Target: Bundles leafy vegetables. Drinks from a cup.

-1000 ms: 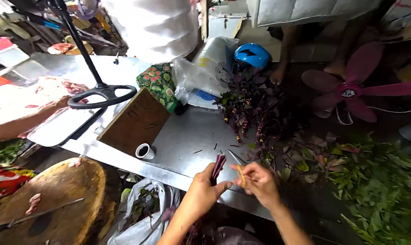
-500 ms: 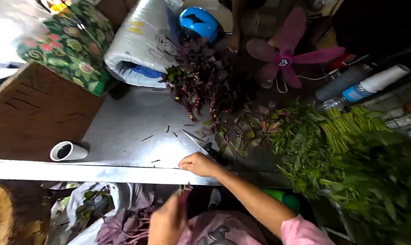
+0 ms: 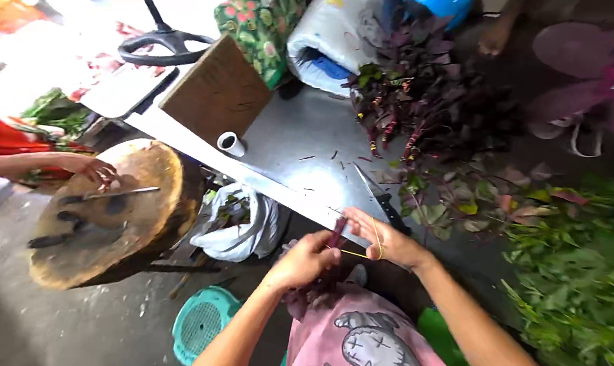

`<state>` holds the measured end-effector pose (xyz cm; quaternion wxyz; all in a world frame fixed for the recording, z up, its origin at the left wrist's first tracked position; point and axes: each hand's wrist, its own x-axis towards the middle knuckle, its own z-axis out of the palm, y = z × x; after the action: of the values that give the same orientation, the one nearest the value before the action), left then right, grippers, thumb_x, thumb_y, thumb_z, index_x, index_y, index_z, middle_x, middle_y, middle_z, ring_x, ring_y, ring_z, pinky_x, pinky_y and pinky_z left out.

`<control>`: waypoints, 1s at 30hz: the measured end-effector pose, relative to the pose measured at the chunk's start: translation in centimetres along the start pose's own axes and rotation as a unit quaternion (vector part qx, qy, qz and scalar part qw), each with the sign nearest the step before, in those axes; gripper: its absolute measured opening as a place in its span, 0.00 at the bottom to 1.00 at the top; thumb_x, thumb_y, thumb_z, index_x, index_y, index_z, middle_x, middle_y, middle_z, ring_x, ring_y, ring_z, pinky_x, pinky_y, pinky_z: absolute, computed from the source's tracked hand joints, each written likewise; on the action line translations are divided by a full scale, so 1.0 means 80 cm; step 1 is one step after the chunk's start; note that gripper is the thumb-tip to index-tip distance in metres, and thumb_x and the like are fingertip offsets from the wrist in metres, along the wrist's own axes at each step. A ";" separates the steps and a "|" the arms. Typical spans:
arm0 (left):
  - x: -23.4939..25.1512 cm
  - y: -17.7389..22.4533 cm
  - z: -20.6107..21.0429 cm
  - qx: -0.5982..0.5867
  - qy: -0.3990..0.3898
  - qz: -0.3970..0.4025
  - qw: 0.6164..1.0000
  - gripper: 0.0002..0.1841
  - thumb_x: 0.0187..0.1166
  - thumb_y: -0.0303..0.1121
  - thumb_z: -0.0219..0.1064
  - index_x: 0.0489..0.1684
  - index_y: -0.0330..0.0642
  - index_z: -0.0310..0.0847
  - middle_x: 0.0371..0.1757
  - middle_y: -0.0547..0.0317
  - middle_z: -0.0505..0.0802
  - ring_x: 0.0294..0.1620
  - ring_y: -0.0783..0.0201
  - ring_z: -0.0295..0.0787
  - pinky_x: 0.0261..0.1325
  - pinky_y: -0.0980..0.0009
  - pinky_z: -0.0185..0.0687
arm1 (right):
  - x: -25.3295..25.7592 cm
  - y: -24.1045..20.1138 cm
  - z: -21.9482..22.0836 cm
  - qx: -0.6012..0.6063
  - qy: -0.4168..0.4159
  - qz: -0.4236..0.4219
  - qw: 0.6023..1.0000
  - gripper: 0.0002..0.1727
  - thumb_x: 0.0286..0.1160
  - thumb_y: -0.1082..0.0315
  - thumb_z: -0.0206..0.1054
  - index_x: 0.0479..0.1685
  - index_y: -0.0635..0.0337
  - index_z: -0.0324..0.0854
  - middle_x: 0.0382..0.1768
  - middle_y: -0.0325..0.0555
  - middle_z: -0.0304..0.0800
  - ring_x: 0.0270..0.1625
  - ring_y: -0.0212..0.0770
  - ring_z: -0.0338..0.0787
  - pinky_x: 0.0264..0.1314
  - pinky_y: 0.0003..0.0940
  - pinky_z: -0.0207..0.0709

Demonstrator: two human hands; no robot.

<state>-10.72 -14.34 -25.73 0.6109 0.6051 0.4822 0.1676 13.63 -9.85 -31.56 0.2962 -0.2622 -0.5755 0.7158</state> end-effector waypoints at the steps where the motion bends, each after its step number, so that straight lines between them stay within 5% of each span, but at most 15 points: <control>1: 0.002 -0.006 0.011 0.041 -0.041 0.003 0.998 0.15 0.86 0.36 0.62 0.60 0.33 0.83 0.39 0.55 0.92 0.37 0.67 0.89 0.47 0.65 0.87 | 0.006 -0.016 0.001 -0.052 -0.031 0.002 0.998 0.60 0.61 0.41 0.80 0.87 0.75 0.56 0.83 0.59 0.71 0.81 0.42 0.77 0.83 0.36 0.72; 3: 0.009 -0.030 0.037 0.064 -0.073 0.015 0.995 0.13 0.85 0.34 0.63 0.55 0.33 0.85 0.39 0.54 0.92 0.39 0.68 0.89 0.51 0.64 0.87 | 0.021 -0.054 0.037 -0.156 -0.093 -0.030 0.983 0.27 0.78 0.59 0.70 0.70 0.69 0.82 0.62 0.54 0.91 0.62 0.38 0.91 0.69 0.35 0.83; 5: 0.013 -0.078 0.051 0.053 0.031 0.059 0.996 0.15 0.84 0.37 0.63 0.57 0.35 0.86 0.46 0.56 0.93 0.47 0.74 0.89 0.58 0.70 0.85 | 0.027 -0.078 0.094 -0.276 -0.125 -0.142 0.942 0.13 0.81 0.65 0.67 0.53 0.61 0.93 0.51 0.46 0.97 0.56 0.37 0.94 0.64 0.37 0.84; 7: 0.028 -0.070 0.041 0.099 0.143 0.022 0.985 0.20 0.83 0.41 0.66 0.64 0.37 0.86 0.55 0.51 0.95 0.56 0.68 0.90 0.67 0.64 0.82 | 0.018 -0.074 0.117 -0.342 -0.038 -0.159 0.925 0.19 0.81 0.60 0.68 0.62 0.63 0.89 0.72 0.54 0.87 0.80 0.50 0.80 0.88 0.51 0.65; 8: 0.028 -0.054 0.030 0.073 0.161 0.022 0.984 0.21 0.83 0.37 0.66 0.68 0.34 0.82 0.58 0.50 0.93 0.59 0.67 0.89 0.70 0.64 0.81 | 0.017 -0.059 0.106 -0.319 0.040 -0.129 0.938 0.27 0.78 0.57 0.70 0.68 0.70 0.84 0.78 0.60 0.79 0.85 0.53 0.73 0.91 0.51 0.61; 10: 0.022 -0.028 0.030 0.072 0.176 0.005 0.982 0.17 0.86 0.36 0.62 0.65 0.34 0.81 0.51 0.51 0.92 0.49 0.64 0.90 0.59 0.63 0.87 | 0.016 -0.041 0.055 -0.196 0.085 0.033 0.976 0.54 0.67 0.51 0.78 0.89 0.74 0.54 0.89 0.61 0.61 0.89 0.47 0.67 0.89 0.41 0.64; 11: 0.014 -0.028 0.047 0.124 0.165 0.031 0.978 0.16 0.86 0.34 0.61 0.62 0.32 0.82 0.49 0.48 0.93 0.48 0.60 0.93 0.58 0.59 0.89 | 0.020 -0.034 0.033 -0.136 0.063 0.107 0.983 0.60 0.64 0.51 0.79 0.93 0.68 0.45 0.88 0.56 0.64 0.84 0.43 0.74 0.84 0.38 0.73; 13: 0.001 -0.041 0.091 0.231 0.113 0.113 0.960 0.10 0.82 0.28 0.63 0.53 0.32 0.84 0.43 0.45 0.93 0.46 0.50 0.94 0.54 0.48 0.89 | 0.031 -0.022 0.011 -0.043 0.003 0.196 0.980 0.47 0.73 0.59 0.74 0.91 0.64 0.53 0.72 0.52 0.84 0.62 0.43 0.92 0.64 0.39 0.87; 15: -0.004 -0.045 0.107 0.244 0.109 0.194 0.944 0.08 0.82 0.28 0.63 0.50 0.32 0.83 0.42 0.45 0.92 0.46 0.50 0.93 0.54 0.49 0.88 | 0.033 -0.001 0.002 0.076 -0.034 0.204 0.975 0.32 0.87 0.55 0.60 0.82 0.67 0.66 0.55 0.53 0.95 0.46 0.45 0.98 0.48 0.39 0.92; 18: -0.001 -0.030 0.063 0.185 0.191 0.180 0.947 0.14 0.87 0.32 0.61 0.60 0.31 0.82 0.45 0.48 0.94 0.47 0.60 0.94 0.57 0.60 0.91 | 0.016 0.023 0.008 0.205 -0.003 0.086 0.975 0.49 0.72 0.39 0.71 0.84 0.68 0.61 0.69 0.53 0.88 0.64 0.46 0.92 0.68 0.43 0.85; 21: 0.013 -0.035 0.053 0.233 0.122 0.078 0.962 0.14 0.84 0.33 0.60 0.58 0.32 0.82 0.41 0.44 0.93 0.44 0.51 0.94 0.52 0.50 0.89 | 0.022 -0.002 0.010 -0.072 -0.017 0.098 0.992 0.62 0.61 0.55 0.82 0.93 0.68 0.42 0.84 0.55 0.71 0.74 0.41 0.83 0.75 0.37 0.78; 23: 0.015 -0.038 0.063 0.301 0.041 0.078 0.950 0.14 0.83 0.32 0.61 0.57 0.33 0.84 0.42 0.42 0.93 0.44 0.45 0.94 0.49 0.44 0.89 | 0.033 -0.012 -0.004 -0.115 -0.051 0.173 0.977 0.57 0.63 0.65 0.81 0.93 0.67 0.46 0.79 0.56 0.77 0.68 0.43 0.89 0.71 0.39 0.83; 25: 0.017 -0.041 0.066 0.322 0.003 0.144 0.936 0.10 0.84 0.32 0.61 0.49 0.35 0.83 0.39 0.45 0.91 0.39 0.47 0.93 0.43 0.47 0.89 | 0.036 0.007 -0.016 -0.015 -0.046 0.204 0.978 0.43 0.73 0.68 0.73 0.89 0.69 0.56 0.64 0.53 0.91 0.51 0.41 0.95 0.58 0.36 0.89; 28: 0.028 -0.033 0.036 0.225 0.034 0.228 0.947 0.14 0.87 0.33 0.60 0.59 0.31 0.84 0.45 0.46 0.94 0.46 0.56 0.94 0.56 0.56 0.90 | 0.022 0.051 0.006 0.199 0.040 0.118 0.972 0.40 0.78 0.46 0.64 0.83 0.65 0.65 0.62 0.50 0.93 0.56 0.41 0.95 0.57 0.36 0.88; 30: 0.039 -0.018 0.010 0.153 0.058 0.212 0.964 0.16 0.89 0.36 0.58 0.59 0.32 0.83 0.39 0.50 0.93 0.38 0.62 0.92 0.48 0.61 0.90 | 0.024 0.053 0.031 0.315 0.108 0.025 0.943 0.37 0.80 0.45 0.67 0.80 0.63 0.71 0.63 0.50 0.92 0.59 0.41 0.93 0.63 0.36 0.86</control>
<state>-9.17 -12.64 -28.36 0.4326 0.7688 0.3975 0.2525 10.07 -10.81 -35.28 0.4062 -0.2456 -0.2784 0.8350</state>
